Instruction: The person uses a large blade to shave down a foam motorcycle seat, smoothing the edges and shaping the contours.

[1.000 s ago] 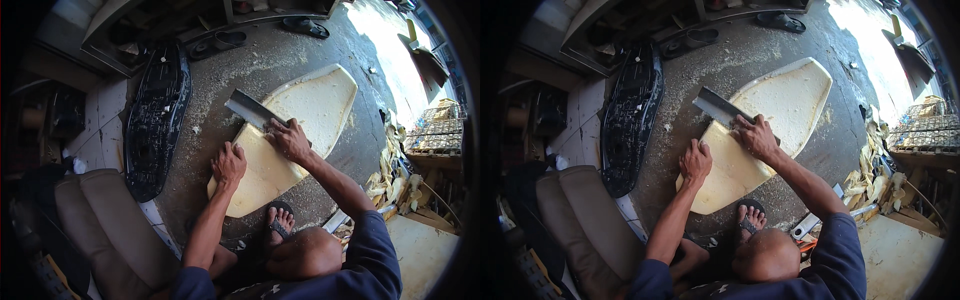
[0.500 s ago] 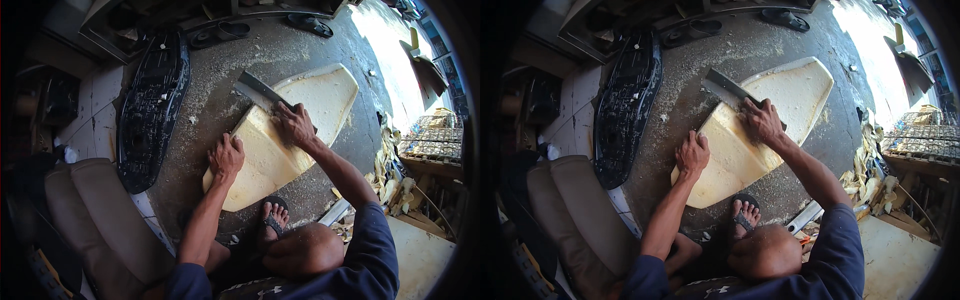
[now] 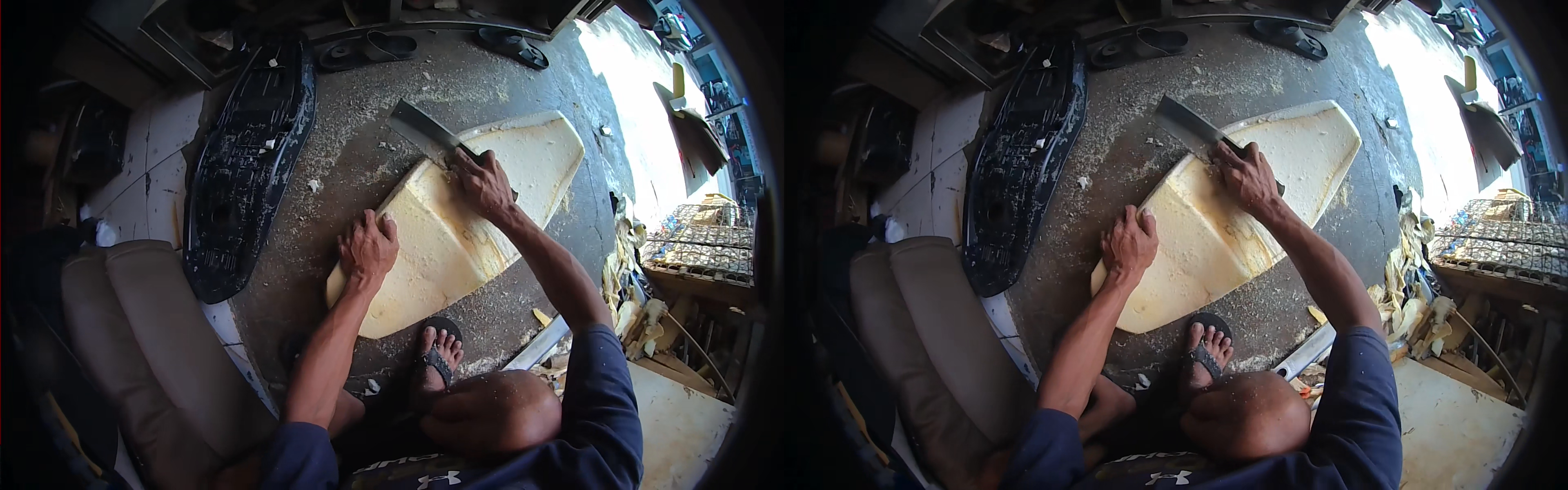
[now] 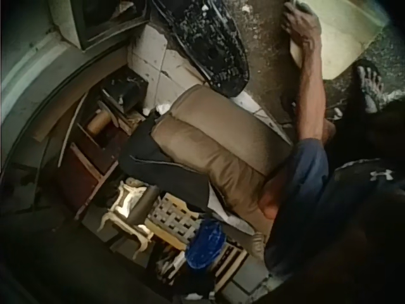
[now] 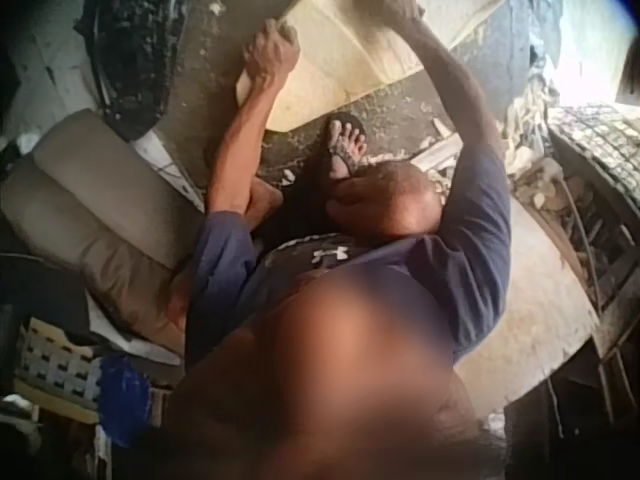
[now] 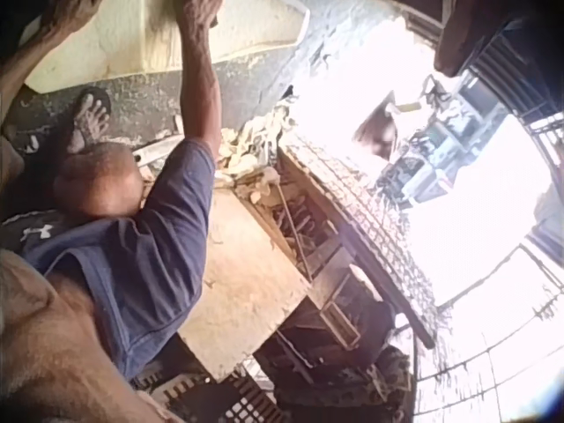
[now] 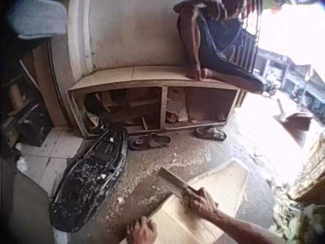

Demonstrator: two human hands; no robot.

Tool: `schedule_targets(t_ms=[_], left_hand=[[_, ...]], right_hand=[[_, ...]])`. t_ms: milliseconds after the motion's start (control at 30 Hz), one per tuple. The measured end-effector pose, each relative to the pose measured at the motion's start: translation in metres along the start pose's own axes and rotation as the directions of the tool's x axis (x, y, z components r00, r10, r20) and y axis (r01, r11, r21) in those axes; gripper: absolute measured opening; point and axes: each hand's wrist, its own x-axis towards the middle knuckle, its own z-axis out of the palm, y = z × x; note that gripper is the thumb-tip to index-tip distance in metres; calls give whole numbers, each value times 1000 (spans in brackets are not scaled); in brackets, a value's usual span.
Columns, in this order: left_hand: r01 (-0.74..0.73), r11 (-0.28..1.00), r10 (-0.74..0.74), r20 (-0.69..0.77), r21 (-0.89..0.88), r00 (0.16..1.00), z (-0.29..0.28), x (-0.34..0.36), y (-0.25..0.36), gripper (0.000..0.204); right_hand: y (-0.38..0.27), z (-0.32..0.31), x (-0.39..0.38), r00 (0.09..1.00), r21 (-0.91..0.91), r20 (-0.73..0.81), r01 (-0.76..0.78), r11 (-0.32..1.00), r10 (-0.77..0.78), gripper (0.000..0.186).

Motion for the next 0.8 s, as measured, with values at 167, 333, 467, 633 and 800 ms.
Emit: schedule_targets(t_ms=[167,333,467,633,800], left_hand=[[14,1000,-14,-32,-3,999,1,-5,1,42],[39,998,-35,70,-57,997,5,-7,4,43],[5,999,-3,58,-45,998,4,1,-6,48],[25,998,-27,-28,-51,999,11,8,-8,53],[25,998,-22,41,-65,999,13,0,6,56]], right_hand=[[-27,11,-22,967,129,-151,226,966,-206,24],[-34,29,-26,985,103,-174,1,995,17,21],[1,6,-15,1000,17,16,-4,1000,4,28],[-17,21,-30,996,127,-19,84,988,-82,18],[15,29,-6,984,45,-139,115,992,-108,17]])
